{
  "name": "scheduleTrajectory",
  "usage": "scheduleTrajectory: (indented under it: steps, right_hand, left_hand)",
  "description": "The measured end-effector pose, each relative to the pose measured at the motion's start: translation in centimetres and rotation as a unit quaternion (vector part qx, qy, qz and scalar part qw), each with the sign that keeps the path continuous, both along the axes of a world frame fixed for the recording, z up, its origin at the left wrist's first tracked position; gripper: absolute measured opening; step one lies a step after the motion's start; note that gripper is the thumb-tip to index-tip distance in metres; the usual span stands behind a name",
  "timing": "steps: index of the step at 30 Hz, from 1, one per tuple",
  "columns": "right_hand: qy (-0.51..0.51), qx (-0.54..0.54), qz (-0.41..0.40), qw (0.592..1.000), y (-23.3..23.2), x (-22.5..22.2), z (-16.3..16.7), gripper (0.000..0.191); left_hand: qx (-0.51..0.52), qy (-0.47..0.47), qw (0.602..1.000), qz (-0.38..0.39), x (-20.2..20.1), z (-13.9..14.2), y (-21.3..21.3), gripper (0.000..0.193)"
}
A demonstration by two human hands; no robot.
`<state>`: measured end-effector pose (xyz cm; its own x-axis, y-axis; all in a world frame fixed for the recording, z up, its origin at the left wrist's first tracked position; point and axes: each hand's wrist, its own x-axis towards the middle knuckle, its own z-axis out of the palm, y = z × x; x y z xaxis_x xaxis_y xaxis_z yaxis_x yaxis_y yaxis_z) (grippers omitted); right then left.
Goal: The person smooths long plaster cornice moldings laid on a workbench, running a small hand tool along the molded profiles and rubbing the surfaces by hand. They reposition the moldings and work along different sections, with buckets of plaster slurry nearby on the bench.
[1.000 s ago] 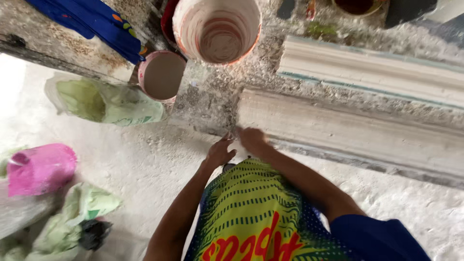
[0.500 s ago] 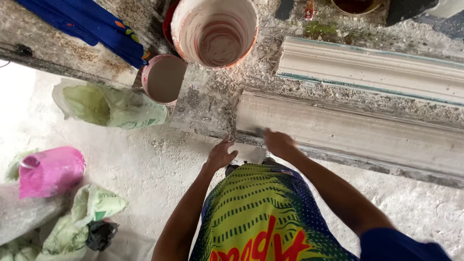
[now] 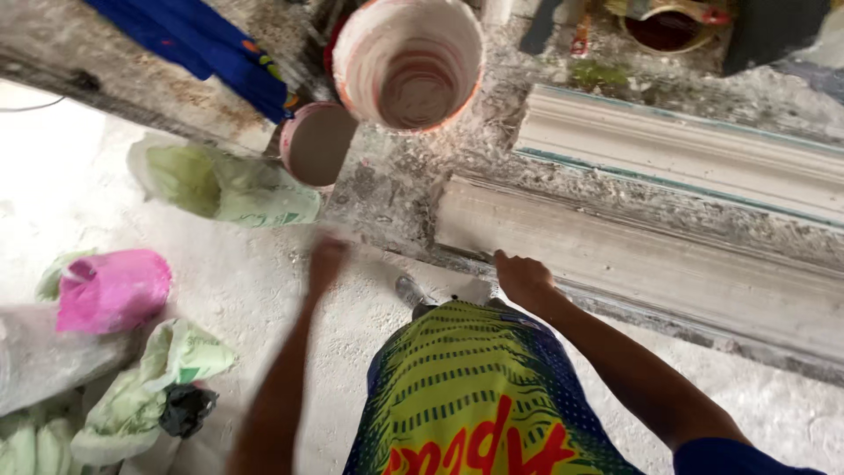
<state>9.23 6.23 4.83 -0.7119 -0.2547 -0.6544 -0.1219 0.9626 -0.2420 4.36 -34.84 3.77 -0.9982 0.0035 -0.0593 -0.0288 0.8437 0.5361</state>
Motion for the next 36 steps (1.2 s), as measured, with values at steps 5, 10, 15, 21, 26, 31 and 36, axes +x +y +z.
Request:
scheduleTrajectory:
  steps: [5, 10, 15, 21, 26, 31, 36]
  right_hand:
    - [-0.032, -0.033, 0.001, 0.999, -2.0, -1.5, 0.8, 0.050]
    - [0.014, -0.052, -0.024, 0.998, 1.5, -0.1, 1.2, 0.045]
    - [-0.032, -0.014, -0.002, 0.999, 4.8, 1.1, 0.6, 0.046]
    - [0.047, -0.091, 0.008, 0.995, -3.5, -1.9, -1.7, 0.038]
    - [-0.070, -0.142, -0.125, 0.979, -5.5, -1.8, -0.8, 0.053]
    - [0.058, -0.262, -0.236, 0.934, 0.6, 3.6, 3.9, 0.092]
    - [0.048, -0.190, -0.579, 0.792, -0.5, 7.0, 6.7, 0.041]
  left_hand:
    - [-0.052, 0.137, 0.966, 0.214, -5.5, 17.5, -21.8, 0.029]
    - [-0.085, 0.242, 0.921, 0.293, -7.8, 21.6, -24.9, 0.036]
    - [-0.042, 0.196, 0.956, 0.213, -9.5, 23.3, -21.3, 0.043]
    - [0.161, -0.069, 0.984, -0.032, -7.2, 4.1, -4.5, 0.051]
    - [0.227, 0.064, 0.969, -0.076, -16.1, 5.7, -3.8, 0.026]
    - [0.049, 0.293, 0.948, 0.111, -29.3, 23.2, -21.6, 0.026]
    - [0.073, 0.397, 0.905, 0.133, -30.4, 19.3, -24.0, 0.025]
